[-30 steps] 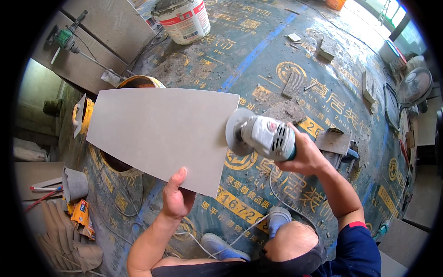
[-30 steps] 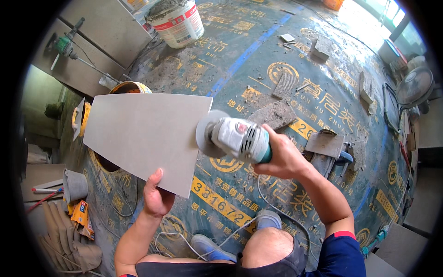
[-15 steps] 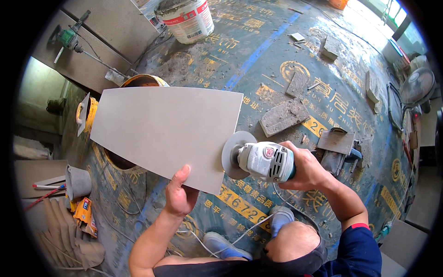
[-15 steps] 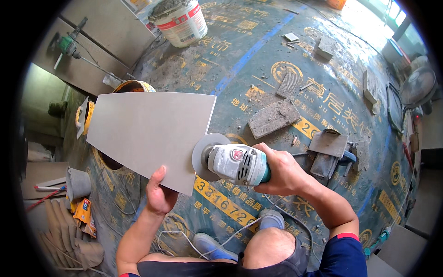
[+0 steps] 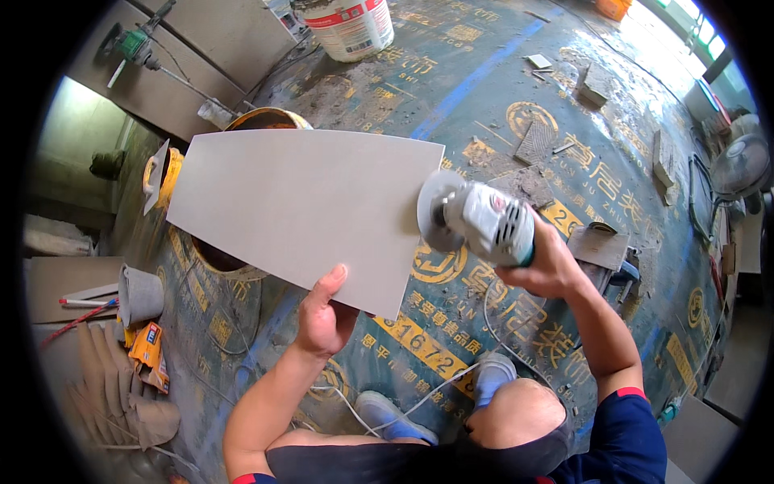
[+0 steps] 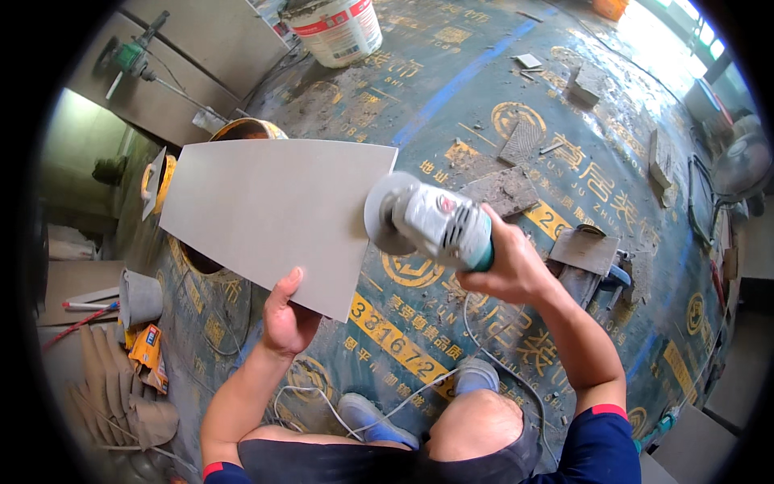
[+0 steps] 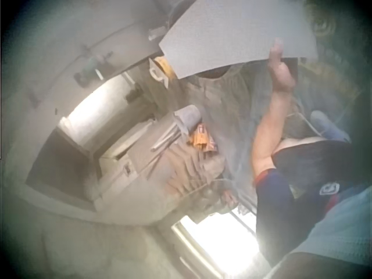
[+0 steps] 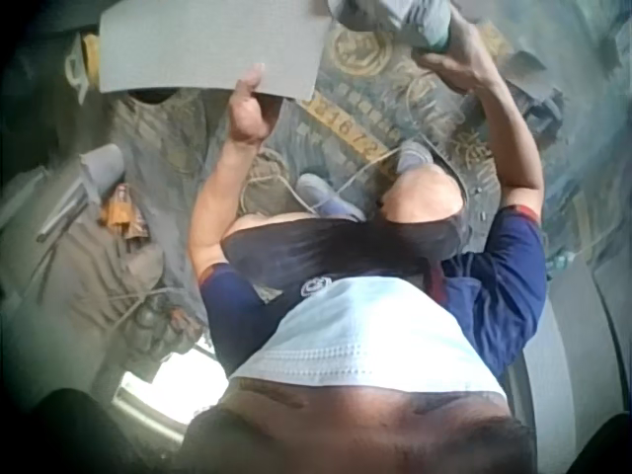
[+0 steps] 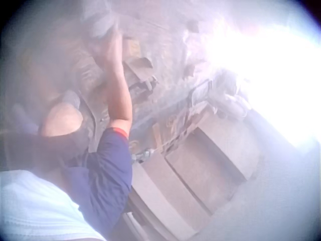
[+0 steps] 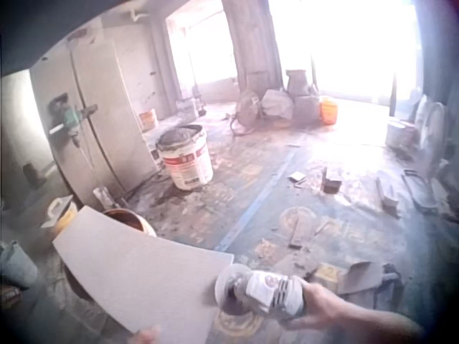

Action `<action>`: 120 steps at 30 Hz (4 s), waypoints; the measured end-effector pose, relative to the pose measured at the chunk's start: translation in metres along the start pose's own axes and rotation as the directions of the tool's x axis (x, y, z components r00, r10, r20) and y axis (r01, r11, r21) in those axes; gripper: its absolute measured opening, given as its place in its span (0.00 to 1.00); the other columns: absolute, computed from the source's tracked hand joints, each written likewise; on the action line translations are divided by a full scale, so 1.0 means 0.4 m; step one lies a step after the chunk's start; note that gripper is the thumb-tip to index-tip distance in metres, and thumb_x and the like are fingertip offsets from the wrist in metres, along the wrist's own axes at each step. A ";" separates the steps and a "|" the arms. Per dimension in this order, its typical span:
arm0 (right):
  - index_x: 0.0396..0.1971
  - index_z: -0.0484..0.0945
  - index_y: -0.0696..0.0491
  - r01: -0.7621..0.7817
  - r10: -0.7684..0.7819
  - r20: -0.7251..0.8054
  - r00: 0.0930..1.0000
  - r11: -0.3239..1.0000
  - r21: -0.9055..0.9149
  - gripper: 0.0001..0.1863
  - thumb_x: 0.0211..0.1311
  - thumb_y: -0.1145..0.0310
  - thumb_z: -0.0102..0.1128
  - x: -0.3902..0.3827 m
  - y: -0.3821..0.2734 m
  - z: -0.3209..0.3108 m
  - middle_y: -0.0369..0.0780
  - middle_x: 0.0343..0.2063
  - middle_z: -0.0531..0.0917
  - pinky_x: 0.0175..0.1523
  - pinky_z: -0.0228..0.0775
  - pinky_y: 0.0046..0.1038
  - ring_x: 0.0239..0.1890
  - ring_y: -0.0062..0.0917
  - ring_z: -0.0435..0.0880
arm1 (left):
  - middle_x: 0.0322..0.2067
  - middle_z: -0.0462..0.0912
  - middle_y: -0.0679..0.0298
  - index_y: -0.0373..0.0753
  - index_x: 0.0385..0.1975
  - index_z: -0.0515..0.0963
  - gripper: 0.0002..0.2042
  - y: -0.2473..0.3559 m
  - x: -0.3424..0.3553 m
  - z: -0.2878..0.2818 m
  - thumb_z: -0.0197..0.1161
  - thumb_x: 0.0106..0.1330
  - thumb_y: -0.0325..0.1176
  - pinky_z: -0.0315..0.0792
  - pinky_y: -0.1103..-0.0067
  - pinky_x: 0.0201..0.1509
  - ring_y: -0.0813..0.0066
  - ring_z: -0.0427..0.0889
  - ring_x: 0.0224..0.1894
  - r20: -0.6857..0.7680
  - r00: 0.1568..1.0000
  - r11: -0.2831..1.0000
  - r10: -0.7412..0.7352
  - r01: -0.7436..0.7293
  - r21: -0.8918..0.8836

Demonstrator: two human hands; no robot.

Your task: The person fits a tile into a corner space, then uses a tile cutter and an angle grinder to trim a tile piece, and finally fits the trimmed tile into the corner.

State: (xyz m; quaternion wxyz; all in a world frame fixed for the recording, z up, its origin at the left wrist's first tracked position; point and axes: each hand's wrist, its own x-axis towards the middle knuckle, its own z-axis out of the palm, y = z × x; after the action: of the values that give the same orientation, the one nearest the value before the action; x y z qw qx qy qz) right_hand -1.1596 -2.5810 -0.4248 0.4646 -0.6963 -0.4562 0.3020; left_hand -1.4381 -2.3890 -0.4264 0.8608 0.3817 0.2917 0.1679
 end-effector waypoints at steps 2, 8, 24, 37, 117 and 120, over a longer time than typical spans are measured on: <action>0.50 0.69 0.57 0.048 -0.043 0.082 0.996 0.997 -0.060 0.35 0.35 0.69 0.72 -0.036 0.000 0.013 0.48 0.35 0.83 0.48 0.77 0.35 0.40 0.40 0.86 | 0.52 0.79 0.57 0.32 0.55 0.71 0.23 0.009 -0.003 0.004 0.51 0.68 0.45 0.68 0.68 0.61 0.64 0.77 0.55 0.033 0.999 1.000 -0.011 0.011 0.007; 0.49 0.71 0.57 0.146 -0.107 0.215 0.971 0.974 -0.175 0.35 0.35 0.67 0.76 -0.131 -0.041 0.062 0.49 0.37 0.82 0.44 0.77 0.38 0.41 0.45 0.84 | 0.39 0.83 0.61 0.36 0.45 0.77 0.19 0.002 -0.003 0.043 0.49 0.70 0.46 0.71 0.75 0.38 0.71 0.80 0.38 -0.085 0.996 0.999 0.021 -0.017 0.042; 0.50 0.69 0.58 0.023 -0.012 0.111 0.994 0.995 -0.102 0.36 0.34 0.70 0.73 -0.106 -0.013 0.050 0.50 0.35 0.82 0.47 0.77 0.36 0.41 0.42 0.85 | 0.38 0.82 0.62 0.36 0.46 0.77 0.19 0.015 -0.008 0.052 0.49 0.70 0.46 0.72 0.75 0.40 0.72 0.80 0.39 -0.040 0.999 0.999 0.015 -0.013 0.031; 0.51 0.68 0.57 0.021 -0.021 0.063 0.998 1.000 -0.010 0.36 0.36 0.68 0.72 -0.058 0.012 0.042 0.51 0.36 0.82 0.48 0.76 0.36 0.42 0.43 0.84 | 0.37 0.82 0.61 0.37 0.46 0.76 0.20 0.013 -0.004 0.060 0.49 0.68 0.47 0.72 0.75 0.35 0.71 0.80 0.36 -0.066 0.998 0.997 0.010 -0.005 0.075; 0.55 0.73 0.57 0.295 -0.264 -0.135 0.955 0.894 0.337 0.37 0.38 0.64 0.72 -0.081 0.151 0.370 0.43 0.48 0.80 0.62 0.65 0.33 0.53 0.32 0.78 | 0.56 0.76 0.57 0.33 0.58 0.70 0.27 0.007 0.000 0.022 0.52 0.68 0.48 0.66 0.69 0.63 0.64 0.75 0.58 -0.032 0.999 1.000 0.015 -0.014 0.025; 0.53 0.74 0.57 0.228 -0.182 -0.153 0.971 0.894 0.385 0.35 0.39 0.64 0.71 -0.099 0.157 0.387 0.43 0.48 0.80 0.63 0.64 0.33 0.52 0.33 0.78 | 0.56 0.76 0.57 0.33 0.58 0.69 0.27 0.007 -0.002 0.029 0.52 0.68 0.48 0.66 0.68 0.64 0.63 0.75 0.59 -0.020 0.999 0.998 0.045 -0.044 0.042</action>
State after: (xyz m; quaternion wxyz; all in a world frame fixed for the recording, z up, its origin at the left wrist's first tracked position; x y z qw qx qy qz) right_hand -1.2838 -2.5691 -0.5427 0.6512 -0.5505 -0.4289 0.2984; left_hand -1.4315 -2.3940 -0.4175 0.8456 0.4042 0.2956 0.1849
